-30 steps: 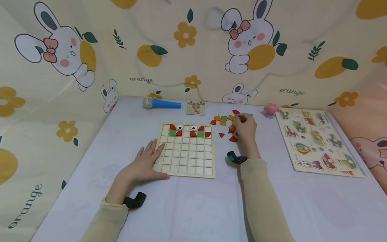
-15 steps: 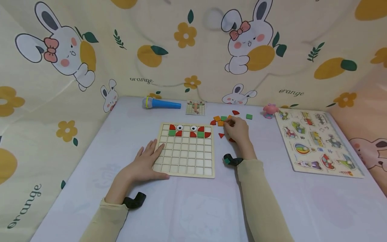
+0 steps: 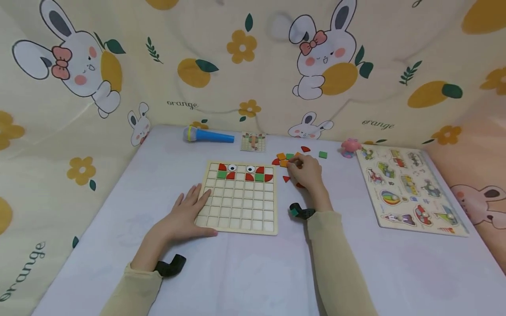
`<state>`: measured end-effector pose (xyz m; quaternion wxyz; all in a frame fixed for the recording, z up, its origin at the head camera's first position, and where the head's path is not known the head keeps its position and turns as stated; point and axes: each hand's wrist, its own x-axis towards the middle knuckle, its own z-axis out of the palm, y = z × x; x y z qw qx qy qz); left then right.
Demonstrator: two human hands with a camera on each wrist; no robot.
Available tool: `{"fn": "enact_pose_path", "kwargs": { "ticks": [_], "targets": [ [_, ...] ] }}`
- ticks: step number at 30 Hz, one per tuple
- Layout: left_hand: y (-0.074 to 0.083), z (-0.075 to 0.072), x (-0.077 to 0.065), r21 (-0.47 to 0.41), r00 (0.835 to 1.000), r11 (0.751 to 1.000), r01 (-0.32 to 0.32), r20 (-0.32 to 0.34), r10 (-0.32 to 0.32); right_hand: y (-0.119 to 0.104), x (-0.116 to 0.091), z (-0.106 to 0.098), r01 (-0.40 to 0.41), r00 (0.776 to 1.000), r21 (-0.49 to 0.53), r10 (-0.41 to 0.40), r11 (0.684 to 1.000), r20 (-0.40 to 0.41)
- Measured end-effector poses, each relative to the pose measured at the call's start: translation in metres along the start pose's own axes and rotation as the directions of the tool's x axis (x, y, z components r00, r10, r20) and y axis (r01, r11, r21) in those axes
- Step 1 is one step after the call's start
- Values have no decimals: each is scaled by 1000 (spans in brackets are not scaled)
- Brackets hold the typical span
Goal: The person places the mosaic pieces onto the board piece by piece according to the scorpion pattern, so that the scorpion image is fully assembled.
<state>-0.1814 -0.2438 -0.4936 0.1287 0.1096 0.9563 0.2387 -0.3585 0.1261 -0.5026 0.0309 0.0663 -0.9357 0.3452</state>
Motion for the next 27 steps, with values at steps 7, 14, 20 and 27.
{"fn": "enact_pose_path", "kwargs": {
  "ticks": [7, 14, 20, 27],
  "targets": [
    [-2, 3, -5, 8, 1000, 1000, -5, -21, 5, -1, -3, -2, 23, 995, -27, -20, 999, 98],
    [-3, 5, -8, 7, 1000, 1000, -7, -22, 7, 0, -2, 1, 53, 991, -56, -46, 997, 124],
    [-3, 6, -7, 10, 1000, 1000, -10, -24, 10, 2, -2, 4, 53, 994, -30, -50, 998, 96],
    [0, 3, -3, 26, 1000, 1000, 4, 1, -4, 3, -2, 1, 57, 996, -4, -56, 998, 63]
  ]
}}
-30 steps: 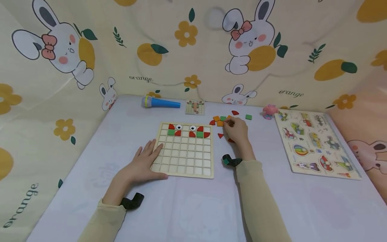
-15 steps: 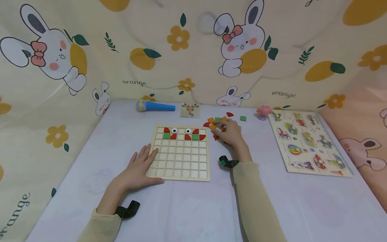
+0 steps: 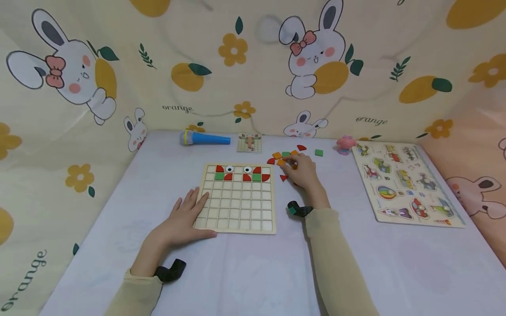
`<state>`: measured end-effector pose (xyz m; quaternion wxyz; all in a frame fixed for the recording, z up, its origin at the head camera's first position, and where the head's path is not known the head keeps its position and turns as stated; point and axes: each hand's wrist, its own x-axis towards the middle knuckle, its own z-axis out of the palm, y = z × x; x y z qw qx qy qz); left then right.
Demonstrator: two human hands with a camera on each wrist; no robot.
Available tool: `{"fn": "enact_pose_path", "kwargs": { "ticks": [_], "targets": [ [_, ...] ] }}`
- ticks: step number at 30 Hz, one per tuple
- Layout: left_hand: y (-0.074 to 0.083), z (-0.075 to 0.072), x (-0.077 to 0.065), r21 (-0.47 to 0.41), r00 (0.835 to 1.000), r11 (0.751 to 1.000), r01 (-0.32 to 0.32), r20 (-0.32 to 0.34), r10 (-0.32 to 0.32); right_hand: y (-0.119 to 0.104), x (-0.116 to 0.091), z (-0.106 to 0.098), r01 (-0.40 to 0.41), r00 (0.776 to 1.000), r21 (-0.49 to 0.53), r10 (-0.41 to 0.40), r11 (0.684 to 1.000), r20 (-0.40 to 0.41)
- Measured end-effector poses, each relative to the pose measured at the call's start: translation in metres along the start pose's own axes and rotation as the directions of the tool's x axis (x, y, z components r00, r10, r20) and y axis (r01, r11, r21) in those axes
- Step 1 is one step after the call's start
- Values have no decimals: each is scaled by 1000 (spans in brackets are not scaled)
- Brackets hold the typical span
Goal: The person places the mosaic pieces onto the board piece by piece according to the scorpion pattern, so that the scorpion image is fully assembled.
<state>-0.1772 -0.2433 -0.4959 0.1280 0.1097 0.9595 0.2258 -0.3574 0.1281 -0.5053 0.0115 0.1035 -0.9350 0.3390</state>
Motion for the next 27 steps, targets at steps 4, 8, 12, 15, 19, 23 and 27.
{"fn": "enact_pose_path", "kwargs": {
  "ticks": [4, 8, 12, 15, 19, 23, 27],
  "targets": [
    [2, -3, 2, 4, 1000, 1000, -2, 4, 2, 0, 0, 0, 1, 1000, 17, 0, 1000, -18],
    [3, -5, 2, 5, 1000, 1000, -7, 13, 7, 0, -1, 0, -24, 999, 31, 25, 999, -20],
    [3, -4, 2, 5, 1000, 1000, -8, 18, 8, -1, -2, 0, -44, 999, 62, 45, 997, -27],
    [4, -4, 2, -1, 1000, 1000, -9, 18, 9, -1, -1, -2, -25, 999, 83, 29, 996, -39],
    [5, -4, 1, -1, 1000, 1000, -4, 10, 4, -3, 0, -6, 14, 999, 95, -10, 995, -48],
    [6, -5, 1, 4, 1000, 1000, 0, 3, 0, -9, 0, -9, 10, 998, 115, -4, 993, -56],
    [7, -5, 0, 7, 1000, 1000, 4, 8, -4, -17, 0, -12, 18, 997, 145, -7, 989, -77]
  ]
}}
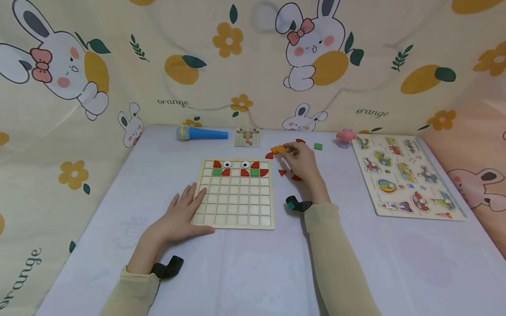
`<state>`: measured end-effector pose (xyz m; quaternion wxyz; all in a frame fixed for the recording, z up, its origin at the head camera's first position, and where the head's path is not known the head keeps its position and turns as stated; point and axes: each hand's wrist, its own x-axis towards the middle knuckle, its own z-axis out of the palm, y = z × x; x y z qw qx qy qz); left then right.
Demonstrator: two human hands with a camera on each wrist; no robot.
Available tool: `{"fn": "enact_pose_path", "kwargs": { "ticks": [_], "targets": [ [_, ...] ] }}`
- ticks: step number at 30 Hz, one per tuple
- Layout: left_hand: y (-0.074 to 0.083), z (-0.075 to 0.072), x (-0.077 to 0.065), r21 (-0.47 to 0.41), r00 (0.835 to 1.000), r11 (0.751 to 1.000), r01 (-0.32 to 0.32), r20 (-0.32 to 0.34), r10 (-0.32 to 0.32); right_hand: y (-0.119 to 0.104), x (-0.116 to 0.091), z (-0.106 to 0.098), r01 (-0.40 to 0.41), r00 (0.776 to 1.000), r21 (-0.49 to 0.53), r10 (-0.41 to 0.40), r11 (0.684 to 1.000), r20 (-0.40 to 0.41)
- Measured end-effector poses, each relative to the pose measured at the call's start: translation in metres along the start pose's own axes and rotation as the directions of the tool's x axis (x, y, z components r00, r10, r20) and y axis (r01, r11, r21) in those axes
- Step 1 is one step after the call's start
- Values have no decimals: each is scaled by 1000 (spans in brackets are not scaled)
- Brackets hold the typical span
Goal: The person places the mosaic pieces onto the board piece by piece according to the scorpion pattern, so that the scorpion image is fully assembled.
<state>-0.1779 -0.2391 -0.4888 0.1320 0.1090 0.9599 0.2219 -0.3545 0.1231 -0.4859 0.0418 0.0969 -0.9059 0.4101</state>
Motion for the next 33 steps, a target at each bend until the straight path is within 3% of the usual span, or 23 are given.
{"fn": "enact_pose_path", "kwargs": {
  "ticks": [4, 10, 20, 27, 33],
  "targets": [
    [-1, -1, -2, 1, 1000, 1000, 2, 1, -2, -8, 0, -2, 4, 1000, 45, -3, 999, -21],
    [-3, -3, -3, -6, 1000, 1000, -2, -3, 2, -3, 0, -5, -38, 999, 66, 39, 997, -22],
    [-5, -5, -3, 3, 1000, 1000, 1, -1, -1, 9, 2, -4, -148, 985, -71, 153, 986, 76],
    [-6, -7, -4, -1, 1000, 1000, -2, -7, 2, 9, 7, 3, -124, 992, -74, 125, 990, 10],
    [-4, -1, -1, 2, 1000, 1000, -13, 13, 13, 10, 10, 9, -196, 981, -169, 191, 966, -40]
  ]
}}
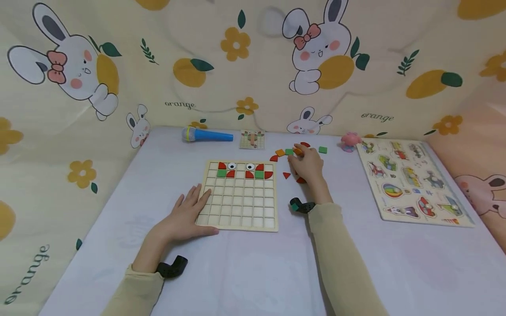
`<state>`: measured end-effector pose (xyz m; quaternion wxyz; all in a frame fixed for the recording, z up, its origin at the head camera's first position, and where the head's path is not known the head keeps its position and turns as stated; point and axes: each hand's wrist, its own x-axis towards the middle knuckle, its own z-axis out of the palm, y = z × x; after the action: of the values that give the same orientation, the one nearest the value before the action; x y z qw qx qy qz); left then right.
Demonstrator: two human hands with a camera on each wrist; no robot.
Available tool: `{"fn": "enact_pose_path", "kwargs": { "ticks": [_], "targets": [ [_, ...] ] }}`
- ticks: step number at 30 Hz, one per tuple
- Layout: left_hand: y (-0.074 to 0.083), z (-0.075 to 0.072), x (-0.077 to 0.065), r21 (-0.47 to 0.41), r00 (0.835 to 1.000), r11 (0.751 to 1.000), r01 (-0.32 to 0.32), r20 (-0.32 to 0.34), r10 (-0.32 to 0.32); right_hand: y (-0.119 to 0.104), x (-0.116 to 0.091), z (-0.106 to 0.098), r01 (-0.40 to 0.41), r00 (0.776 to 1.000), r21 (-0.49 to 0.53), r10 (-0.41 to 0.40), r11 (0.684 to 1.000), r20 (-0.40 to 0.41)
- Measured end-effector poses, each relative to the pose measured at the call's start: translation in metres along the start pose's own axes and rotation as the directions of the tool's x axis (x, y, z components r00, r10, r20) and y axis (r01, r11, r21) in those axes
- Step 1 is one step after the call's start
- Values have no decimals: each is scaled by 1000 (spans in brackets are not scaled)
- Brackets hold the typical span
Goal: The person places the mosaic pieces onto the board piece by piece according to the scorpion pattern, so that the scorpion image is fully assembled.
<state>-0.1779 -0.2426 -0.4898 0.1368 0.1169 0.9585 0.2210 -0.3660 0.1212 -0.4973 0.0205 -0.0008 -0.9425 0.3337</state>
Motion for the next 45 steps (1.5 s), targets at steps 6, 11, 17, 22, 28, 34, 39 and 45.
{"fn": "enact_pose_path", "kwargs": {
  "ticks": [6, 11, 17, 22, 28, 34, 39, 45],
  "targets": [
    [3, 4, 3, -14, 1000, 1000, 2, 6, -2, 2, 0, 4, -50, 998, -88, 46, 995, -47],
    [3, 3, 2, 4, 1000, 1000, 6, -1, -6, -2, 1, 9, -52, 994, -53, 47, 997, -101],
    [1, 1, 1, 1, 1000, 1000, 22, -12, -22, -7, 4, 16, -16, 989, 19, 19, 1000, -146],
    [1, 1, 0, 3, 1000, 1000, 23, -6, -23, -6, 4, 18, 21, 988, 55, -12, 998, -157],
    [1, 2, 0, 1, 1000, 1000, 10, -14, -10, -3, 2, 18, 49, 989, 67, -40, 997, -140],
    [1, 3, 1, 1, 1000, 1000, 11, -6, -11, -4, 0, 18, 51, 992, 80, -41, 995, -121],
    [-1, 4, 2, 1, 1000, 1000, 14, -2, -14, -5, 0, 19, 60, 991, 54, -53, 997, -126],
    [0, 1, 1, -11, 1000, 1000, 3, -12, -3, -10, -3, 18, 80, 989, 95, -67, 992, -128]
  ]
}}
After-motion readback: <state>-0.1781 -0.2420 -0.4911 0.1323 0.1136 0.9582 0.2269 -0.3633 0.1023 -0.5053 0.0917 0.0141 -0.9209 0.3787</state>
